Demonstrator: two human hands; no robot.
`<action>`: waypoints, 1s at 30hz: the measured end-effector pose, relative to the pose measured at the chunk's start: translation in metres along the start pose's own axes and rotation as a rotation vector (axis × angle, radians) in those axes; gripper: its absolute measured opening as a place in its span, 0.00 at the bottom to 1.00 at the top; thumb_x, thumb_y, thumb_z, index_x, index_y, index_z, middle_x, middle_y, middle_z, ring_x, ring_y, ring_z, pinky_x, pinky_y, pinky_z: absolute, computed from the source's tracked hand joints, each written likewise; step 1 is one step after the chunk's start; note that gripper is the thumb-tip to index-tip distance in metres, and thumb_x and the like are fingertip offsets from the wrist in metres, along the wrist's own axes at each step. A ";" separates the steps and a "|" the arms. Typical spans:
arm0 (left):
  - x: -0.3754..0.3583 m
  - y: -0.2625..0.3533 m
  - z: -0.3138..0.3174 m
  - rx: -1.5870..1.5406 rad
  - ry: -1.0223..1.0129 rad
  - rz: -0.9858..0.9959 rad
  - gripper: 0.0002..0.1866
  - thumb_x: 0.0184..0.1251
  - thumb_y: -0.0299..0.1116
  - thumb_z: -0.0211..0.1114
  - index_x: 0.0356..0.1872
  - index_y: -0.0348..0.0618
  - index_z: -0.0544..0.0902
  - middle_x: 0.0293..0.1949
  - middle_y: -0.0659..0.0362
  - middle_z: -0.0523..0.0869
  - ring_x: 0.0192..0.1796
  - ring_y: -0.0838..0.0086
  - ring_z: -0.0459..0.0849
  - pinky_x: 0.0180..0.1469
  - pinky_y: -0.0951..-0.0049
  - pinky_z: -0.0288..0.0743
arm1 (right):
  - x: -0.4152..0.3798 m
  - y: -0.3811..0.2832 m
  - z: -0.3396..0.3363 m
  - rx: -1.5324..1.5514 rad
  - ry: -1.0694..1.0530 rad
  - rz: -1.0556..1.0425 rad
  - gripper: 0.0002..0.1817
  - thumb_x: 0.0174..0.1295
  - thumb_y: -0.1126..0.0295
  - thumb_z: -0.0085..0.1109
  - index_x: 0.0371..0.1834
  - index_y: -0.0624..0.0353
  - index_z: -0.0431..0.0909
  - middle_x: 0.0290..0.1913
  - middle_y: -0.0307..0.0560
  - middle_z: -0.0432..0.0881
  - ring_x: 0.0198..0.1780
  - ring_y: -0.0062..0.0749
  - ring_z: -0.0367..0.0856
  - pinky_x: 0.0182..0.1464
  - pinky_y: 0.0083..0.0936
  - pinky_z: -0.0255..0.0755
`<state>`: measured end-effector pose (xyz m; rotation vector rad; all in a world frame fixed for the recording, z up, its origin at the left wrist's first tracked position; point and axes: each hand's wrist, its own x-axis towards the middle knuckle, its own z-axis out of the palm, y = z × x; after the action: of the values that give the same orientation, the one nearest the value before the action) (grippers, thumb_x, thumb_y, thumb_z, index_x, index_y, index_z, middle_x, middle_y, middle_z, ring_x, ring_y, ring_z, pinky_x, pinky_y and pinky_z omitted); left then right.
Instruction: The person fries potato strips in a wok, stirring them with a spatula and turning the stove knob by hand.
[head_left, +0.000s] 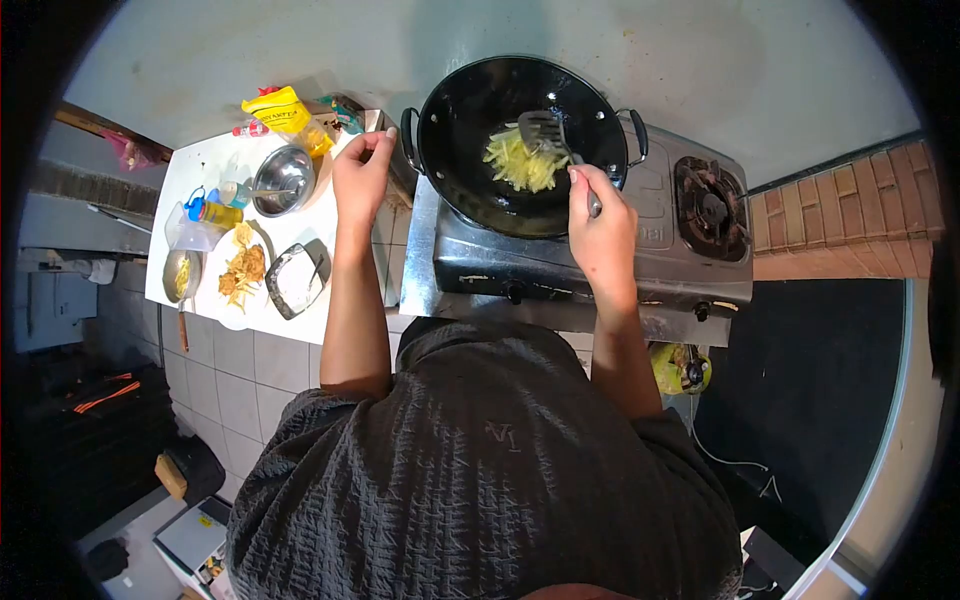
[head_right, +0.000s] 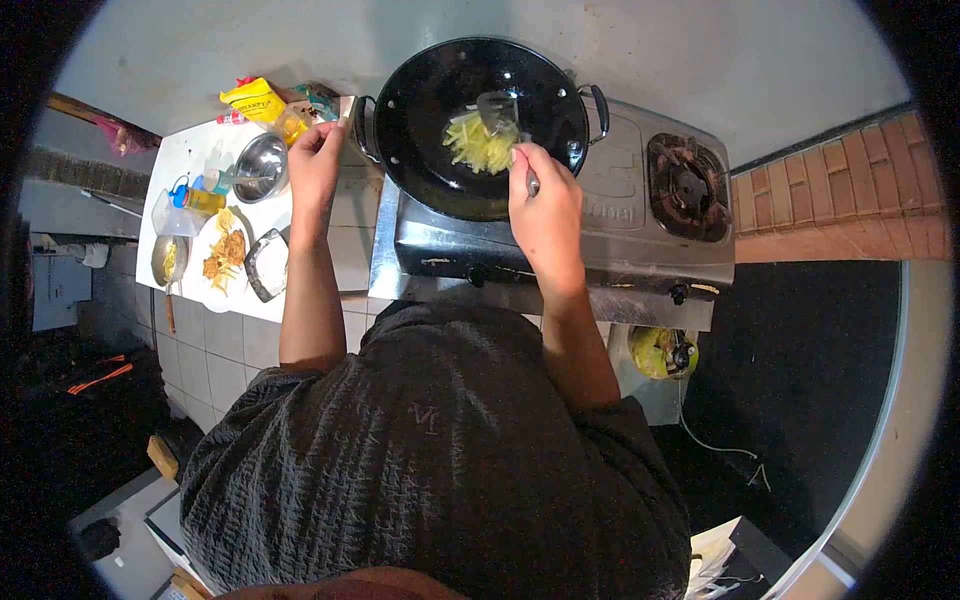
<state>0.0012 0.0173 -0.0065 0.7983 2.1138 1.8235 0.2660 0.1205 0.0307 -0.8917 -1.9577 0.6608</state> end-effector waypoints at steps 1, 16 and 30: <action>-0.001 0.002 0.001 -0.005 -0.007 -0.005 0.14 0.65 0.38 0.67 0.35 0.34 0.84 0.26 0.68 0.80 0.29 0.87 0.72 0.33 0.83 0.65 | 0.000 0.000 0.002 0.009 0.030 -0.032 0.08 0.65 0.70 0.56 0.41 0.63 0.80 0.36 0.58 0.83 0.38 0.53 0.83 0.40 0.35 0.76; -0.003 0.006 0.001 0.008 -0.021 -0.001 0.14 0.65 0.38 0.66 0.37 0.33 0.84 0.27 0.66 0.83 0.30 0.86 0.73 0.35 0.83 0.68 | 0.034 0.020 0.014 -0.069 0.052 -0.046 0.09 0.66 0.68 0.56 0.43 0.58 0.81 0.39 0.56 0.84 0.43 0.49 0.84 0.46 0.32 0.75; -0.003 0.007 -0.002 -0.018 -0.015 -0.006 0.14 0.65 0.37 0.67 0.36 0.33 0.84 0.27 0.68 0.81 0.30 0.87 0.72 0.34 0.84 0.66 | 0.006 -0.003 -0.008 -0.015 -0.052 -0.011 0.08 0.65 0.68 0.57 0.41 0.61 0.80 0.36 0.57 0.83 0.38 0.53 0.83 0.39 0.34 0.75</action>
<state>0.0043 0.0141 0.0002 0.7974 2.0853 1.8254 0.2693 0.1240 0.0396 -0.8807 -2.0145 0.6698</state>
